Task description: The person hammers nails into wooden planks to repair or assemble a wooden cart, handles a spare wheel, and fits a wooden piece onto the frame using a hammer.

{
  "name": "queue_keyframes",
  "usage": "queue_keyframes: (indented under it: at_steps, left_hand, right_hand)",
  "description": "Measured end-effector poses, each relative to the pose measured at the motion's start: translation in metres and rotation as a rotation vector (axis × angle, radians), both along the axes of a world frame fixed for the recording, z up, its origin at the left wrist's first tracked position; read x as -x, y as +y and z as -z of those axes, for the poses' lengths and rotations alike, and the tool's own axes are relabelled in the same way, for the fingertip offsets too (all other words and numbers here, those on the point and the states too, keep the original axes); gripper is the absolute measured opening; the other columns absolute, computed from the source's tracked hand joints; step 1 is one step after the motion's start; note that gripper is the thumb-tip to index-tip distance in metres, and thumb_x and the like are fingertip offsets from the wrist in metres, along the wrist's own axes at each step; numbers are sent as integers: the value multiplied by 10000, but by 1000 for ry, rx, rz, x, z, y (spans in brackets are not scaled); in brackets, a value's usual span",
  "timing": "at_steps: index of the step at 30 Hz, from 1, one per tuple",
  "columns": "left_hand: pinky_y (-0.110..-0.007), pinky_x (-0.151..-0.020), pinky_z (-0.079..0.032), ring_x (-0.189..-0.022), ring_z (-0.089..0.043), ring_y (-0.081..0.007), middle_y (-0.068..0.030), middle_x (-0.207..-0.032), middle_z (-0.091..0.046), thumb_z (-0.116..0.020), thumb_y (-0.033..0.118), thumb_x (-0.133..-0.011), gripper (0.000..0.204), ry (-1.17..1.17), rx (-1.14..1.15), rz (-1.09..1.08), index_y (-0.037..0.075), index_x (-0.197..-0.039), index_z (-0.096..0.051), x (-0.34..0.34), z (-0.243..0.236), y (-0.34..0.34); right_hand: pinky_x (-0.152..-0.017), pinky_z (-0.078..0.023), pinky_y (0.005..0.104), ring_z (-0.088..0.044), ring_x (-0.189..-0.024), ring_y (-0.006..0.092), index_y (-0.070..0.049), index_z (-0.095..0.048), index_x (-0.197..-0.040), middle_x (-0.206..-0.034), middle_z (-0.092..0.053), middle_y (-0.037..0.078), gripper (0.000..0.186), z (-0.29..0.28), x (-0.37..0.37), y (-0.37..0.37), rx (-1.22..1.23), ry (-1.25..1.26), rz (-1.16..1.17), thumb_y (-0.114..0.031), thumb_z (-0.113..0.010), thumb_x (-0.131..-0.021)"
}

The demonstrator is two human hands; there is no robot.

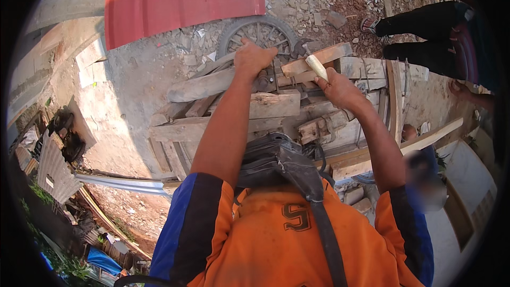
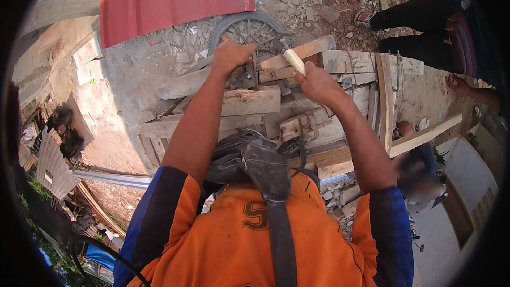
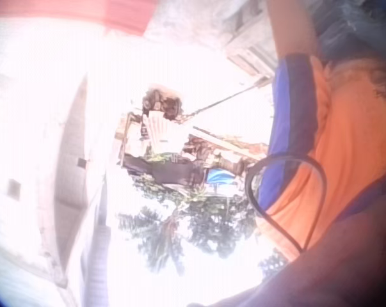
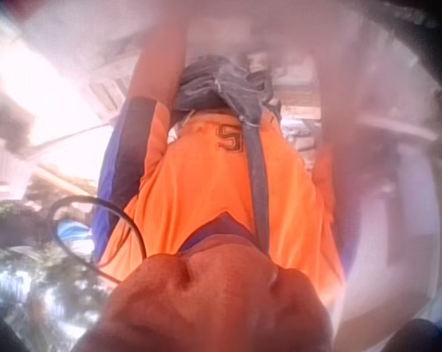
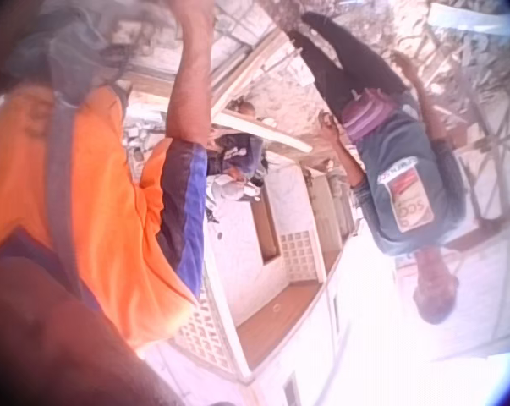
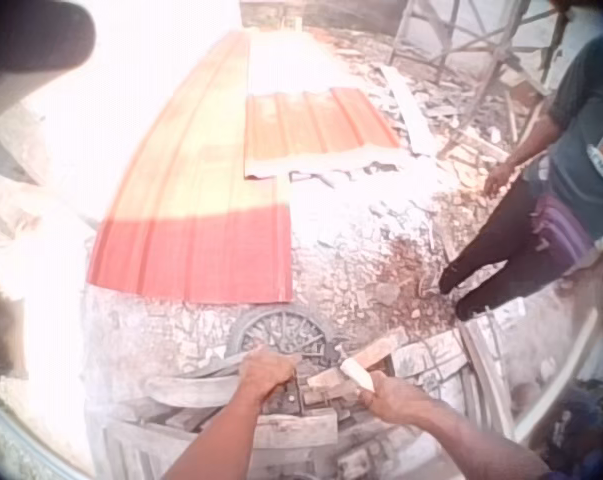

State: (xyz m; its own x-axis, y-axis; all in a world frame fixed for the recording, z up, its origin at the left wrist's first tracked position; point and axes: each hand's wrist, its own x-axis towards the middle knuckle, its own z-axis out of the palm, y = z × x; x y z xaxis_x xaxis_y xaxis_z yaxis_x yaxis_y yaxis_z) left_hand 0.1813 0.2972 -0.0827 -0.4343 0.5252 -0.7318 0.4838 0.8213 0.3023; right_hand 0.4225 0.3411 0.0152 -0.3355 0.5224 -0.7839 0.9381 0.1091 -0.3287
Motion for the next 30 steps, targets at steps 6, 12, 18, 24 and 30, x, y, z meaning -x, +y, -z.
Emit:
queue_keyframes:
  at_steps: [6,12,18,24,30]
  left_hand:
    - [-405,-1010,-471,-1206,-582,-402,-315,-1284,-577,-719,653,-686,1286,18,140,102,-185,-1463,-130,15,-5,5]
    - [-456,-1017,-452,-1202,-564,-432,-339,-1284,-559,-711,473,-819,982,149,-345,302,-105,-1472,-260,13,-75,24]
    - [-453,-1025,-451,-1221,-563,-390,-282,-1280,-592,-702,366,-842,749,-11,-350,640,-39,-1412,-434,-66,-73,43]
    - [-426,-947,-516,-1170,-624,-329,-213,-1243,-641,-659,200,-826,584,-1,-30,942,-38,-1336,-502,-114,-64,49]
    - [-412,-915,-531,-1112,-661,-319,-194,-1214,-666,-647,178,-797,528,46,-105,712,-15,-1277,-540,-106,-21,37]
  right_hand:
    - [-815,-475,515,-626,-939,479,43,-519,-1123,-957,-649,308,447,14,-8,-26,-12,106,88,-386,-503,-999]
    - [-785,-474,510,-616,-911,487,36,-544,-1080,-916,-645,301,472,28,-22,-46,38,278,450,-426,-534,-980]
    - [-402,-381,278,-468,-426,108,-29,-521,-972,-599,-473,10,332,-11,-42,-43,56,484,849,-356,-551,-1013]
    - [-405,-381,273,-478,-443,98,-35,-530,-940,-621,-486,-2,289,-29,-103,-4,-134,313,908,-306,-624,-969]
    - [-445,-437,331,-534,-469,153,29,-539,-1039,-697,-578,69,291,-9,-122,2,-165,237,712,-137,-695,-858]
